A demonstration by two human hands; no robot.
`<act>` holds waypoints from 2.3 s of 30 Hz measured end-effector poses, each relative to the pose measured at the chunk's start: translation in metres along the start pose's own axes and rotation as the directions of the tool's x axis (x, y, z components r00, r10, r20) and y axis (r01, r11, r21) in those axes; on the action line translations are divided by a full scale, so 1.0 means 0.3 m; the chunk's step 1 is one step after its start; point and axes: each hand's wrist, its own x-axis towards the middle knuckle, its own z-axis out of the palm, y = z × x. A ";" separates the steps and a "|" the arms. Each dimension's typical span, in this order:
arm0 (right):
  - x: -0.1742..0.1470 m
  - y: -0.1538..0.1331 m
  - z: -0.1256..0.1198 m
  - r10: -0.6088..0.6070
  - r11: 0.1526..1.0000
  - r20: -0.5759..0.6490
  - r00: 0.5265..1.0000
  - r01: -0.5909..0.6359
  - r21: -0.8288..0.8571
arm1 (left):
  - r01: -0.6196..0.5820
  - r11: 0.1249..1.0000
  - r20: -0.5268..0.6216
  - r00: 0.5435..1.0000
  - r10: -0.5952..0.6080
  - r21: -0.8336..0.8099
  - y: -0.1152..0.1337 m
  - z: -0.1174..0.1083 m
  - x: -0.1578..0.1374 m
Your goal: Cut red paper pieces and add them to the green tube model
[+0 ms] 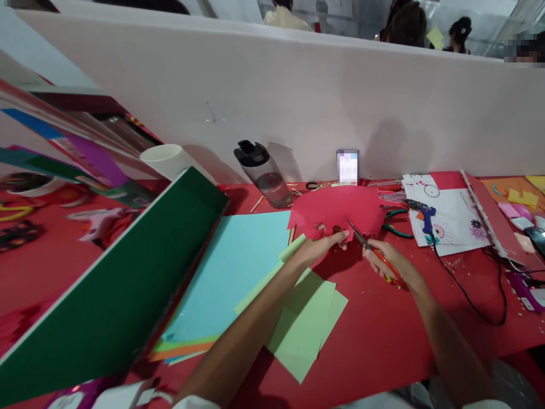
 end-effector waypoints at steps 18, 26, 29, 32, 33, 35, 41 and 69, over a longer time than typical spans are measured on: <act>-0.028 -0.020 -0.023 0.066 0.998 0.115 0.991 -0.064 -0.019 | 0.083 0.994 0.097 0.991 -0.090 0.070 0.046 -0.033 -0.010; -0.020 -0.004 -0.024 0.059 0.998 0.133 0.989 -0.063 0.025 | 0.045 0.994 0.122 0.991 -0.058 0.102 0.034 -0.032 -0.002; -0.015 0.001 -0.022 0.071 0.997 0.127 0.989 -0.074 0.026 | 0.009 0.992 0.109 0.994 -0.022 0.125 0.028 -0.032 0.002; -0.011 0.004 -0.023 0.094 0.995 0.122 0.988 -0.095 0.007 | 0.003 0.991 0.109 0.994 -0.017 0.132 0.027 -0.033 0.002; -0.010 0.006 -0.024 0.097 0.995 0.122 0.988 -0.098 0.002 | 0.016 0.991 0.113 0.993 -0.031 0.133 0.027 -0.034 0.002; -0.008 0.010 -0.026 0.093 0.996 0.124 0.988 -0.094 0.000 | 0.053 0.987 0.106 0.992 -0.069 0.149 0.024 -0.036 0.001; -0.003 0.010 -0.025 0.090 0.996 0.117 0.989 -0.089 -0.005 | 0.039 0.978 0.085 0.995 -0.057 0.205 0.022 -0.050 -0.005; -0.008 0.014 0.030 0.014 1.000 0.025 1.000 -0.014 0.021 | -0.007 0.997 0.114 0.993 -0.001 0.072 0.037 -0.064 -0.016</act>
